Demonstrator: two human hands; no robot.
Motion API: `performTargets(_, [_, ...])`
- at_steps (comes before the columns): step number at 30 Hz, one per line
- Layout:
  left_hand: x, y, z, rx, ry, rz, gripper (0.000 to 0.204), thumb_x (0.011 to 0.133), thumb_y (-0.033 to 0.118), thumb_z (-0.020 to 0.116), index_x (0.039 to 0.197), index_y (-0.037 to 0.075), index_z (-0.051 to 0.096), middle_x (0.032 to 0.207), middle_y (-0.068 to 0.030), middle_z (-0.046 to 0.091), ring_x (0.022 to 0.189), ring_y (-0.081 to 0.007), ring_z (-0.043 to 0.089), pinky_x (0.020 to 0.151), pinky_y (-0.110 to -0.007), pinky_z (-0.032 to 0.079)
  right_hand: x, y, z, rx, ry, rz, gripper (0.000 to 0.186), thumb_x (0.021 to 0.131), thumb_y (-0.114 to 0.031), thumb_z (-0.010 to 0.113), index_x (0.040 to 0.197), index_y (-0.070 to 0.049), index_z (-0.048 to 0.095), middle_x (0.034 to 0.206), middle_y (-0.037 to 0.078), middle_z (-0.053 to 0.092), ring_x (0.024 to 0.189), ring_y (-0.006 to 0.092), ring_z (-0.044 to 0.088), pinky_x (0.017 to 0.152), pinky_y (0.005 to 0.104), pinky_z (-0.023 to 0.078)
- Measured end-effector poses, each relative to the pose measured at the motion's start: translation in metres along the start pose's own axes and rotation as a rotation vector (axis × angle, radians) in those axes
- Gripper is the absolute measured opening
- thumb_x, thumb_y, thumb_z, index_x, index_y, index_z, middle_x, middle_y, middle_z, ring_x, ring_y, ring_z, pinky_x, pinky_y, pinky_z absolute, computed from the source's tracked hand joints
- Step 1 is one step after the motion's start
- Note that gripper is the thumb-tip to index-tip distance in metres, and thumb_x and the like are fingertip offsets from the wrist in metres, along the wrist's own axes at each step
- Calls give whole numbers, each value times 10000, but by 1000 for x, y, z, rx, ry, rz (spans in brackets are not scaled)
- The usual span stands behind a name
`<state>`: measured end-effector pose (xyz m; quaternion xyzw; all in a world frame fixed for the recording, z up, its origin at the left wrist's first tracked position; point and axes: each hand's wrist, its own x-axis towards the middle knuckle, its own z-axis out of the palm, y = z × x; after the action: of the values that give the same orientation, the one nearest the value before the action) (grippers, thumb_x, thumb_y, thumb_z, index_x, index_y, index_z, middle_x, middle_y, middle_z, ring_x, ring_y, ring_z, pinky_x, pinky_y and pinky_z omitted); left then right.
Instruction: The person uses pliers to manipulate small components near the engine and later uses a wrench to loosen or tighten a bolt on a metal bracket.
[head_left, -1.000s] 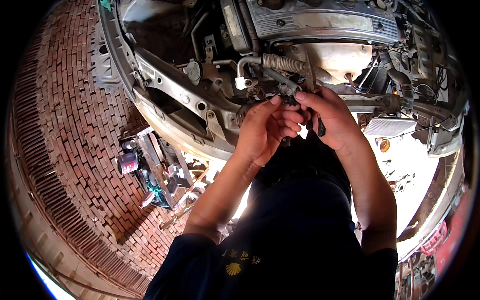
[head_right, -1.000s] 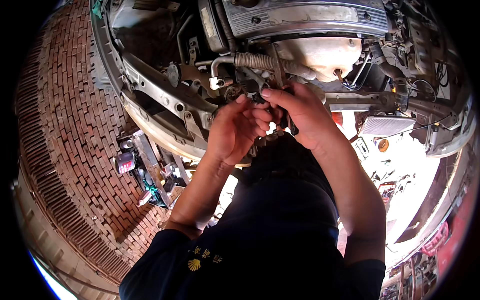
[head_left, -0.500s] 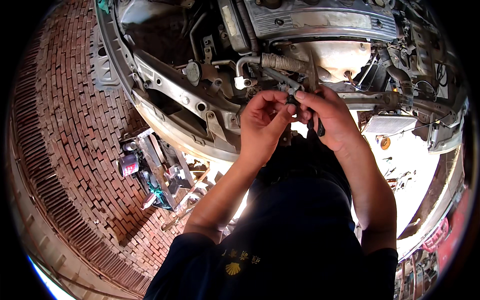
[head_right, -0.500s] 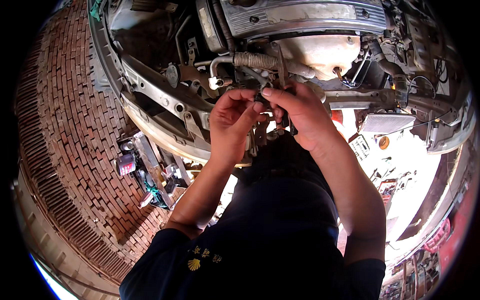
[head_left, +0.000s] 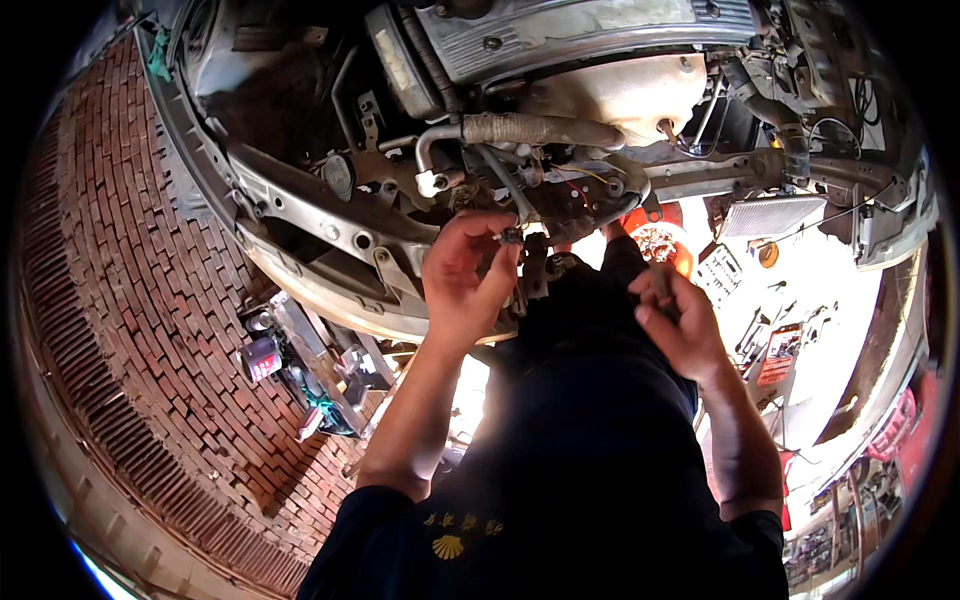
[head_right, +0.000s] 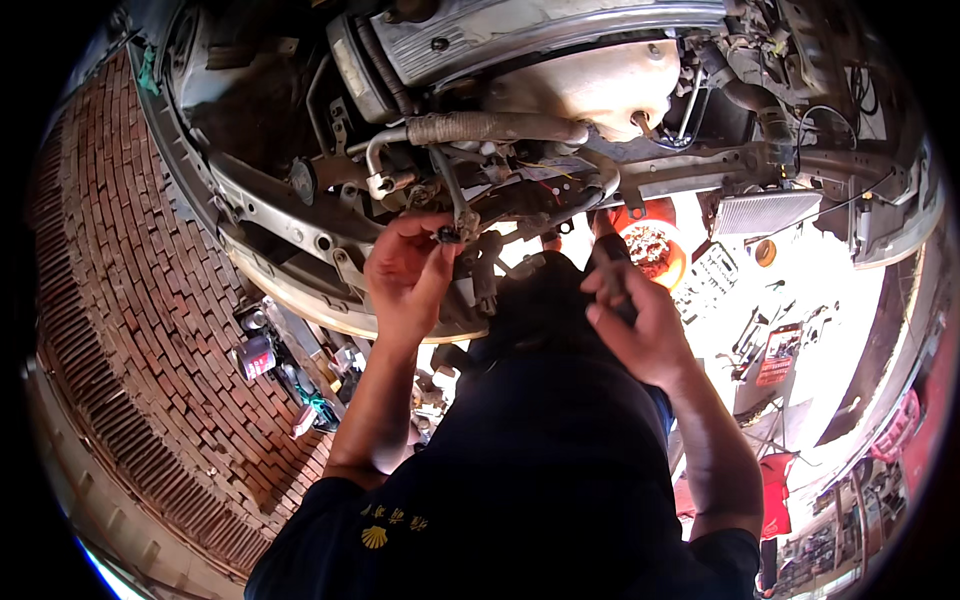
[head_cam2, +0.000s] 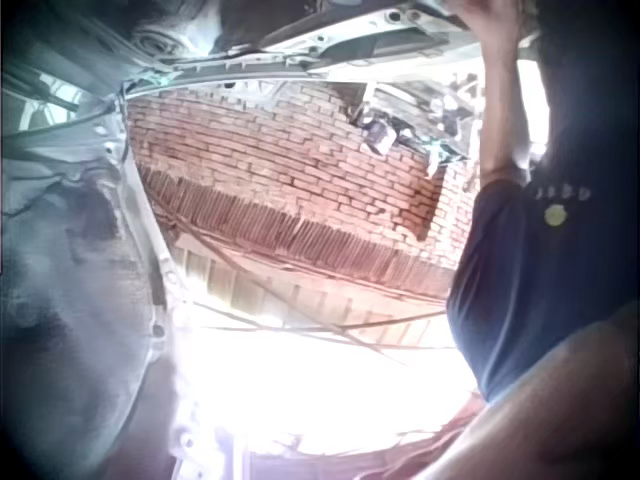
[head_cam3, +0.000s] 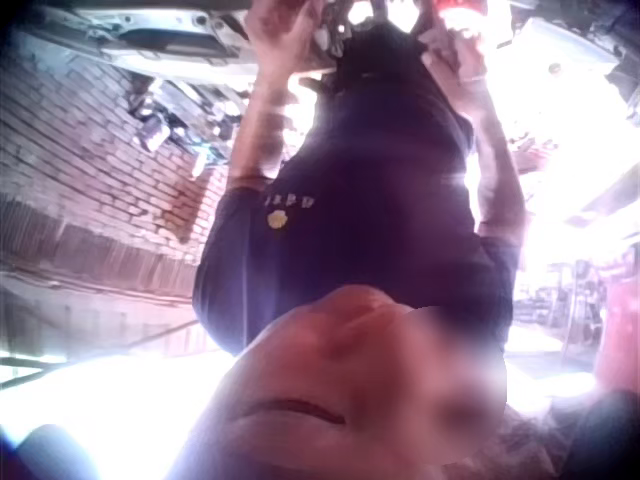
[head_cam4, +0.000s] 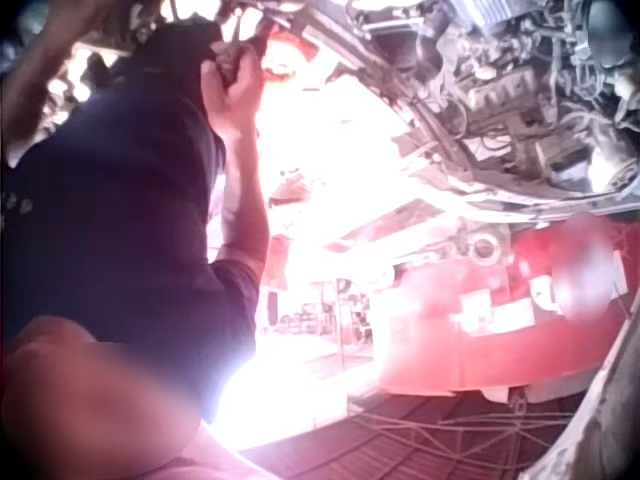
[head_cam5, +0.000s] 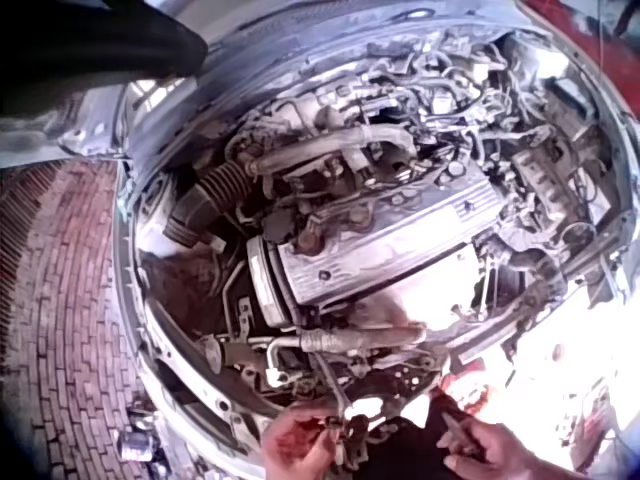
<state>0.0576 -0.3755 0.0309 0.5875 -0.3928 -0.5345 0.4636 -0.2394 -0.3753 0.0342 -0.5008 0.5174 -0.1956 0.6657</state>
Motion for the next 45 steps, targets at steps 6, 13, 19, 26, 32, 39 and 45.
performTargets(6, [12, -2, 17, 397, -65, 36, 246, 844, 31, 779, 1076, 19, 696, 998, -93, 723, 893, -193, 694, 837, -318, 548, -11, 23, 16, 18, -195, -16, 466, 846, -127, 746, 1268, -9, 585, 932, 117, 668, 831, 255, 685, 764, 354, 538])
performTargets(13, [30, 13, 43, 751, -187, 37, 251, 923, 70, 793, 1158, -1, 738, 967, -95, 769, 911, -102, 699, 823, -272, 548, 9, 16, 22, 150, -193, -249, 530, 815, -32, 684, 1314, 31, 519, 1009, 111, 661, 889, 235, 657, 846, 342, 526])
performTargets(19, [52, 7, 53, 686, -228, -223, 279, 950, 104, 794, 1205, 1, 748, 881, -28, 769, 833, -71, 685, 755, -250, 539, 10, 27, 17, 292, -203, -142, 515, 836, -14, 656, 1332, 29, 524, 1014, 79, 633, 927, 181, 617, 866, 311, 502])
performTargets(26, [67, -25, 42, 611, -257, -241, 246, 966, 74, 745, 1198, -3, 722, 973, -78, 775, 872, -104, 708, 799, -277, 551, 5, 63, 17, 441, -52, -81, 459, 873, 19, 604, 1328, 16, 546, 1018, 25, 582, 919, 99, 529, 864, 261, 449])
performTargets(32, [87, -57, 22, 587, -404, -387, 268, 986, 80, 717, 1239, -8, 706, 1051, -70, 764, 946, -123, 697, 867, -297, 548, 13, 111, 32, 418, -47, -60, 441, 906, -1, 633, 1336, 13, 535, 1003, 21, 577, 931, 103, 534, 881, 264, 446])
performTargets(39, [99, -80, 9, 700, -604, -387, 507, 1027, 173, 684, 1474, -40, 573, 1229, -139, 743, 1080, -147, 678, 983, -311, 526, 32, 153, 63, 231, 16, 117, 459, 932, -58, 665, 1368, 2, 533, 1033, 74, 646, 982, 187, 627, 914, 329, 500])
performTargets(45, [86, -46, 19, 702, -444, -413, 463, 1065, 230, 646, 1435, -46, 606, 1235, -127, 749, 1085, -137, 673, 971, -297, 518, 66, 138, 68, 100, 7, -237, 559, 891, -101, 735, 1407, -5, 541, 1260, 161, 621, 1137, 327, 639, 991, 424, 516])
